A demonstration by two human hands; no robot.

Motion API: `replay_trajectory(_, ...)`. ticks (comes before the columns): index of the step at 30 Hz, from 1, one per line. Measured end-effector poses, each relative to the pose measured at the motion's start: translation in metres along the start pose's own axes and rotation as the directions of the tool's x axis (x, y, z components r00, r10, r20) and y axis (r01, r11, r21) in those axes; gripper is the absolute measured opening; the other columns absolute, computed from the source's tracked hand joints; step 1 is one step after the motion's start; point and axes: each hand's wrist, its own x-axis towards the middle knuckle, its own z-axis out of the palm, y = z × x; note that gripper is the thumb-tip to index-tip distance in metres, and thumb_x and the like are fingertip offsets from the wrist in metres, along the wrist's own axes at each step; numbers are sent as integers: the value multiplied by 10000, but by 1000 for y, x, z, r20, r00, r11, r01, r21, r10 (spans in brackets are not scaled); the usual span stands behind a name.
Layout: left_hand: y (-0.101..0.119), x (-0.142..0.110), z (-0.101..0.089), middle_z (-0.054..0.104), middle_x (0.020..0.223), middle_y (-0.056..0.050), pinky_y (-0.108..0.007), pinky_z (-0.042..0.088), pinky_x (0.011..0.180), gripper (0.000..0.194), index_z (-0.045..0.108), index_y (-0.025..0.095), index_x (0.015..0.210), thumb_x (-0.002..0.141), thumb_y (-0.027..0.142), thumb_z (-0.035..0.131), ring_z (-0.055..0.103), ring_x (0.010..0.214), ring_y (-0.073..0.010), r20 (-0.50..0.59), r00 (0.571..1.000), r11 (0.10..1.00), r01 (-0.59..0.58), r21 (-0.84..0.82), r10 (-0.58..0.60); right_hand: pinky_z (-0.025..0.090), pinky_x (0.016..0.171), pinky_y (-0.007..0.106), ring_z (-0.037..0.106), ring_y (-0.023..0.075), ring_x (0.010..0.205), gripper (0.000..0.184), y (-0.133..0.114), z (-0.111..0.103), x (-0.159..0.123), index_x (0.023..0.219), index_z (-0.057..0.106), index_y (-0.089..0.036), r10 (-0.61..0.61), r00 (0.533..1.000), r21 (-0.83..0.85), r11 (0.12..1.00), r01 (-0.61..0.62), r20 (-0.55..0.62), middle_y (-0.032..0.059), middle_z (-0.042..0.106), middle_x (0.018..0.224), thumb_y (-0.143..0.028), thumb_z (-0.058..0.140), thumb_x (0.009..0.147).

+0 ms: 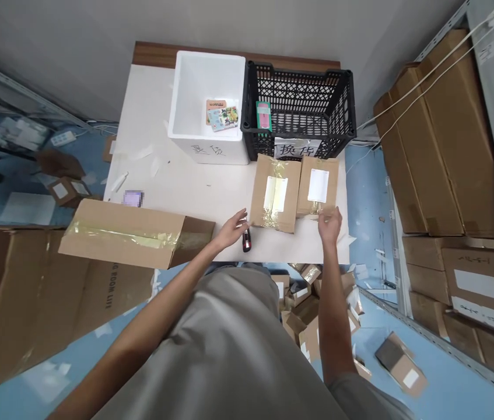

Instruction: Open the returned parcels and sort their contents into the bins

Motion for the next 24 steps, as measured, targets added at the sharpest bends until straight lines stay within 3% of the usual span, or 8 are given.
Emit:
replay_trajectory(4,8,-71,-46,714,1619,-192,-533,584,1263,772,730,196,1507,961,739,783,752,1412,-374,-138,985,995,-100,16,101,460,1333,638,567,393,1567,581,-62,27,-70,1548,663,-195,-199,978,-47,979,197,-64,229,648,1592,-579,483,1150)
replay_trajectory(6,17,-107,-72,769,1547,-161,-518,592,1265,670,769,212,1436,999,719,769,767,1392,-349,-266,957,993,-117,26,120,564,1229,545,689,352,1386,509,-96,57,-113,1453,731,-229,-277,936,41,961,274,218,191,744,1427,-527,406,1200)
replay_trajectory(8,25,-138,-97,803,1485,-151,-517,608,1251,624,792,217,1382,996,707,786,786,1357,-340,-399,911,995,-96,28,99,593,1172,473,741,325,1272,455,-121,94,-150,1426,750,-246,-299,798,37,943,329,524,159,777,1375,-451,403,1213)
replay_trajectory(11,28,-169,-137,819,1449,-145,-515,634,1223,581,801,201,1344,989,661,808,810,1311,-329,-596,797,995,-83,49,96,595,1135,447,732,348,1294,385,-135,152,-187,1507,675,-186,-77,639,-204,913,354,765,207,727,1484,-335,558,1171)
replay_trajectory(14,14,-186,-183,834,1403,-155,-527,633,1222,566,799,161,1344,986,598,820,816,1289,-324,-733,669,992,-89,87,124,580,1139,448,702,366,1344,486,-130,194,-199,1596,547,-110,193,677,-444,869,218,710,279,648,1558,-273,622,1144)
replay_trajectory(19,-32,-200,-277,815,1415,-164,-574,568,1277,484,804,138,1345,1044,514,755,758,1374,-333,-783,530,929,-27,369,326,545,1208,494,659,367,1424,505,-122,218,-201,1596,485,-89,318,748,-524,851,46,583,325,578,1603,-166,601,1111)
replay_trajectory(22,-58,-198,-330,769,1476,-188,-575,548,1291,501,778,128,1385,1046,495,759,722,1418,-340,-749,541,899,-29,438,382,546,1221,539,679,389,1423,514,-125,221,-203,1523,549,-80,391,769,-531,844,-81,505,329,584,1602,-136,680,1029)
replay_trajectory(24,-73,-193,-357,748,1513,-212,-588,553,1281,605,741,114,1451,1028,545,777,722,1412,-350,-728,605,924,-34,382,323,571,1196,539,727,393,1361,434,-129,222,-207,1392,639,-80,433,763,-499,850,-169,480,300,687,1480,-183,742,983)
